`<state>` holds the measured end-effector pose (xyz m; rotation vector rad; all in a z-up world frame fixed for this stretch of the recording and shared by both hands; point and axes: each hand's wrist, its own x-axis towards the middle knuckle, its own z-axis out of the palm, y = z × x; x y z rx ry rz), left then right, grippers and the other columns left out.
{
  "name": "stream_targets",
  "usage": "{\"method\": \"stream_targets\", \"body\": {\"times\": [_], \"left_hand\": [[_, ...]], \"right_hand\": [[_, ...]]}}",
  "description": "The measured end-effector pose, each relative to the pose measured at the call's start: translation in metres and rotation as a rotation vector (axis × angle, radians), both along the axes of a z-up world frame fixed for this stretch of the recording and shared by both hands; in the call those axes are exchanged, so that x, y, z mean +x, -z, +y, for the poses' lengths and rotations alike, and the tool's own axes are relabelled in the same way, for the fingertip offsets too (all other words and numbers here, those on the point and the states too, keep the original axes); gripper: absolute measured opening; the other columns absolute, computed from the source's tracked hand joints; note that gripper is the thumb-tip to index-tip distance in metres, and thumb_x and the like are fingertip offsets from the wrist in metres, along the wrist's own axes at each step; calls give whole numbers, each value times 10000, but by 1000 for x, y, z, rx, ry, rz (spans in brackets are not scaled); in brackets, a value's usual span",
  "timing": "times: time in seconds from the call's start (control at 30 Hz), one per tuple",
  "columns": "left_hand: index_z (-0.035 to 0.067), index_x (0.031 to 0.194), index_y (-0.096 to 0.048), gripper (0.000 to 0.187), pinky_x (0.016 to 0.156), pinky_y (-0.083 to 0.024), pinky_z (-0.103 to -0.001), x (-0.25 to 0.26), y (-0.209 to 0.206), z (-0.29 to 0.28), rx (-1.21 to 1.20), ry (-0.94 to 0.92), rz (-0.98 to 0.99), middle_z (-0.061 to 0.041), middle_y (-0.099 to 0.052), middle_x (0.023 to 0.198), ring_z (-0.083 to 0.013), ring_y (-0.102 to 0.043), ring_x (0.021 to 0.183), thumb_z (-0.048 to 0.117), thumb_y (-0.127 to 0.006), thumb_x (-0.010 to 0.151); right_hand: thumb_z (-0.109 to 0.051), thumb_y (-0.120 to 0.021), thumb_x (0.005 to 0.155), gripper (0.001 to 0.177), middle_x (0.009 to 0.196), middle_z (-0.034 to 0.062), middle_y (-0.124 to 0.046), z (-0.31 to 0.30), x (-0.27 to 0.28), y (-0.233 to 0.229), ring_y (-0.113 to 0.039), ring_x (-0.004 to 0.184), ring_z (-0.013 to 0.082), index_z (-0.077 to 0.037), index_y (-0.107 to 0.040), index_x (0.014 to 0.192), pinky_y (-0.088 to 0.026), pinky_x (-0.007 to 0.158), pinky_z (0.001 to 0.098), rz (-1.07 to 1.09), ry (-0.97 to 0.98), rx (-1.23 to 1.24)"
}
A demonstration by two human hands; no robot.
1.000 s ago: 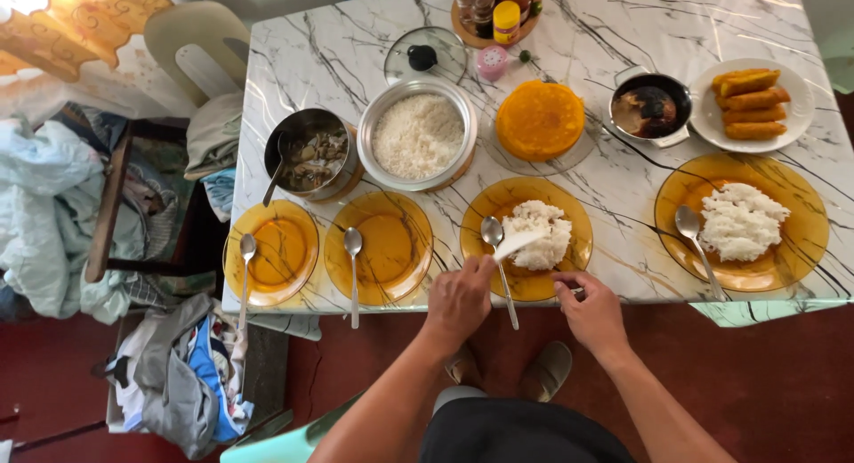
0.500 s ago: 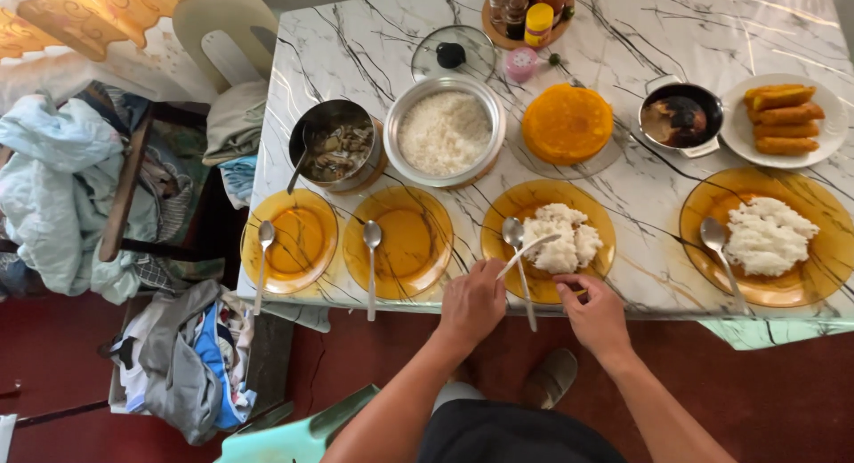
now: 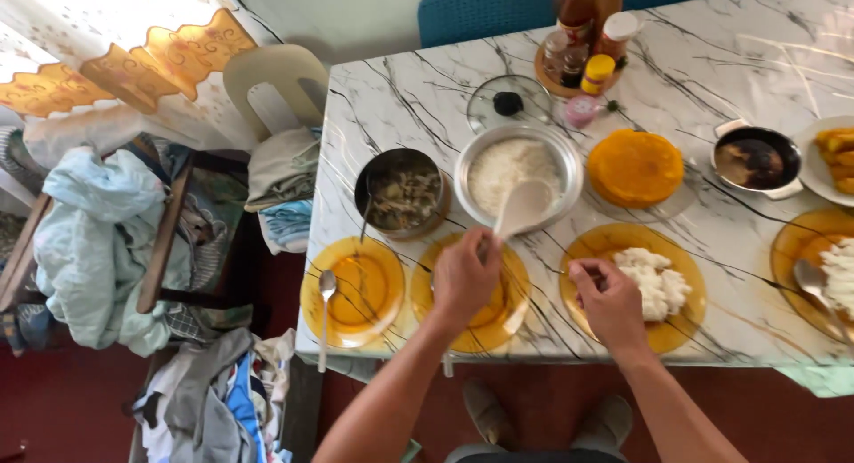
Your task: Setting a dining table and serving cooked rice from a rice cooker into individual plates.
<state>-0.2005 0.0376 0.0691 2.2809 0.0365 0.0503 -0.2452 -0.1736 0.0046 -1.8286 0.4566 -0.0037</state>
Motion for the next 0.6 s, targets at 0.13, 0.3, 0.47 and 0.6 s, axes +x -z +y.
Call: {"method": "stream_targets", "body": {"times": [0.13,0.3,0.47,0.6], "left_hand": [[101,989,-679,212,710,-522,-500,45,20,33,243,34,-262,-139,-744,838,-381,-695,783,308,-639,978],[79,948,-645,188,705,-532,-492,74,7,36,390,85,-224,-141,-733,811,-355,-704,740,262,-605,969],[68,909,-653,180,706,-559,-477,86,12,21,569,159,-157,-158,-730,784,-356,-723,723,210,-590,1001],[50,898,-663,89,648,-564,-463,94,33,9,768,209,-201,-141,-735,732,-304,-746,664,104,-603,860]], "right_hand": [[-226,-726,943,212,781,11,-698,22,25,20,-617,635,75,-39,-727,1043,-498,595,240,-97,27,37],[-181,-733,932,181,787,23,-695,29,52,16,-614,651,90,-23,-736,1019,-518,607,257,-83,60,75],[-189,-743,929,184,803,25,-720,21,65,-3,-640,660,94,-24,-725,1009,-536,619,262,-14,73,10],[-145,-738,927,149,849,44,-729,9,75,20,-645,668,100,-22,-728,1011,-556,619,261,13,78,146]]}}
